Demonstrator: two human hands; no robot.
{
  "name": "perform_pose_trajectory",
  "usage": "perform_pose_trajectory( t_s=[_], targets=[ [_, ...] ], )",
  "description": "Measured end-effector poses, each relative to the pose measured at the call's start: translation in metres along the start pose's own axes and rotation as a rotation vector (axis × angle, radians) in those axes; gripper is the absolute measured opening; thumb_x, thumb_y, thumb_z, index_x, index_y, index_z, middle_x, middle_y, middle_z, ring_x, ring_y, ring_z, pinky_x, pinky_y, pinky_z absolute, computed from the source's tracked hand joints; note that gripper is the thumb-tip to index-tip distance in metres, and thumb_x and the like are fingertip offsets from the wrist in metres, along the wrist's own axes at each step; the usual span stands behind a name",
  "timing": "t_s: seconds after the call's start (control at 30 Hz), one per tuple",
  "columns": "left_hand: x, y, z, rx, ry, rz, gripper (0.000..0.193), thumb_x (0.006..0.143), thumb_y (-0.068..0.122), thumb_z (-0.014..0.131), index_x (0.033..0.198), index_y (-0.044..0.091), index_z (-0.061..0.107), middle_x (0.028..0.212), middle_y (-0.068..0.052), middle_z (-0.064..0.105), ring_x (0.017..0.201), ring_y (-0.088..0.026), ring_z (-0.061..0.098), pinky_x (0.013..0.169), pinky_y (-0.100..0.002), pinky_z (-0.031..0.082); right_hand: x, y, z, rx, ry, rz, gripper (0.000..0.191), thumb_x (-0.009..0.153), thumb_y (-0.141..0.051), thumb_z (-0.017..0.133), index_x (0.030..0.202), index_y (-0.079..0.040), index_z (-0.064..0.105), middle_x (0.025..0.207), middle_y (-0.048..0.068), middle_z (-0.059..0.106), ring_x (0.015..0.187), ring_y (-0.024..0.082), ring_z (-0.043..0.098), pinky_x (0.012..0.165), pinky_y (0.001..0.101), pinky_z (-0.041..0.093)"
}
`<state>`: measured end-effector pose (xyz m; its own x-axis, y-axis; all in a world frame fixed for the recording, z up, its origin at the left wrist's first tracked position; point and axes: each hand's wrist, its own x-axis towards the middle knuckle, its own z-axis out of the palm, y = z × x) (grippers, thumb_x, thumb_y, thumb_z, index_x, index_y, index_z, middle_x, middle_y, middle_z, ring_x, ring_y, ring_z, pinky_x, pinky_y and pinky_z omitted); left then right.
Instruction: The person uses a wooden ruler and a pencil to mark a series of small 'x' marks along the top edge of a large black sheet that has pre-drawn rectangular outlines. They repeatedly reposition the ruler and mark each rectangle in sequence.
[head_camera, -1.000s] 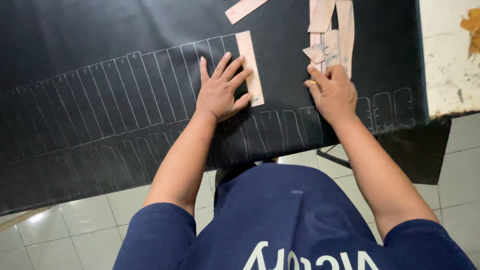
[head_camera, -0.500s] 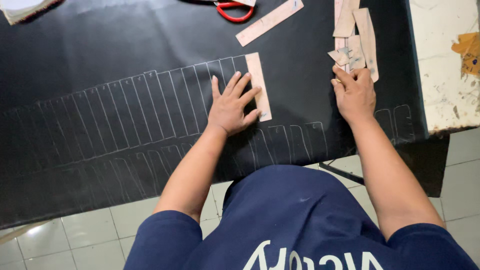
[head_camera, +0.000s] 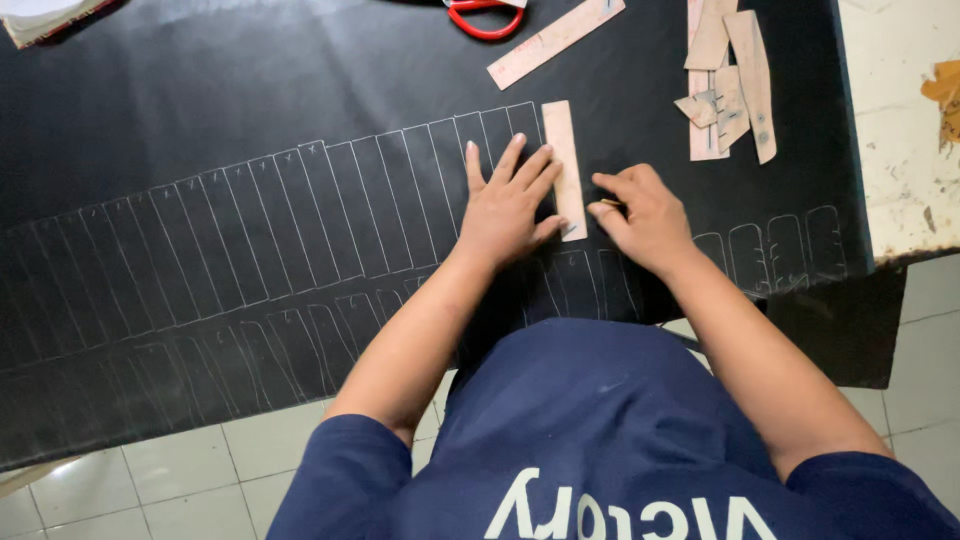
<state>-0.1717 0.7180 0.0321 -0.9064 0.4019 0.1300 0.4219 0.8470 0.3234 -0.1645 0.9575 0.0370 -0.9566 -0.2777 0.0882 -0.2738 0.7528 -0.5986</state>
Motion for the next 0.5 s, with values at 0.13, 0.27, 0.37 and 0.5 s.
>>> perform_pose_trajectory(
  t_s=[0.13, 0.27, 0.37, 0.5],
  targets=[
    [0.003, 0.004, 0.007, -0.080, 0.038, -0.023, 0.074, 0.081, 0.054, 0.074, 0.144, 0.018, 0.056, 0.154, 0.000, 0.048, 0.149, -0.029, 0.033, 0.116, -0.077, 0.007, 0.004, -0.011, -0.004, -0.044, -0.133, -0.058, 0.057, 0.081, -0.024, 0.082, 0.133, -0.010, 0.065, 0.116, 0.013, 0.059, 0.101, 0.030, 0.064, 0.084, 0.0404, 0.054],
    [0.002, 0.001, 0.013, -0.070, 0.095, -0.024, 0.065, 0.087, 0.048, 0.073, 0.144, 0.018, 0.058, 0.155, 0.001, 0.048, 0.151, -0.026, 0.034, 0.118, -0.076, 0.009, 0.006, -0.006, -0.012, 0.003, -0.214, -0.141, 0.073, 0.074, -0.022, 0.084, 0.141, -0.007, 0.059, 0.123, 0.014, 0.054, 0.109, 0.032, 0.060, 0.091, 0.0408, 0.052],
    [0.001, -0.001, 0.017, -0.115, 0.103, -0.040, 0.066, 0.088, 0.046, 0.074, 0.144, 0.015, 0.057, 0.156, 0.000, 0.048, 0.151, -0.025, 0.034, 0.121, -0.074, 0.009, 0.006, -0.001, -0.008, -0.035, -0.241, -0.087, 0.069, 0.078, -0.024, 0.084, 0.142, -0.011, 0.061, 0.124, 0.013, 0.054, 0.111, 0.031, 0.060, 0.094, 0.0405, 0.051],
    [0.002, -0.003, 0.019, -0.147, 0.091, -0.045, 0.068, 0.087, 0.045, 0.074, 0.144, 0.012, 0.057, 0.155, -0.002, 0.048, 0.150, -0.027, 0.034, 0.121, -0.072, 0.009, 0.007, 0.002, -0.005, -0.069, -0.254, -0.067, 0.067, 0.081, -0.028, 0.084, 0.143, -0.015, 0.062, 0.121, 0.013, 0.054, 0.109, 0.030, 0.060, 0.092, 0.0401, 0.052]
  ],
)
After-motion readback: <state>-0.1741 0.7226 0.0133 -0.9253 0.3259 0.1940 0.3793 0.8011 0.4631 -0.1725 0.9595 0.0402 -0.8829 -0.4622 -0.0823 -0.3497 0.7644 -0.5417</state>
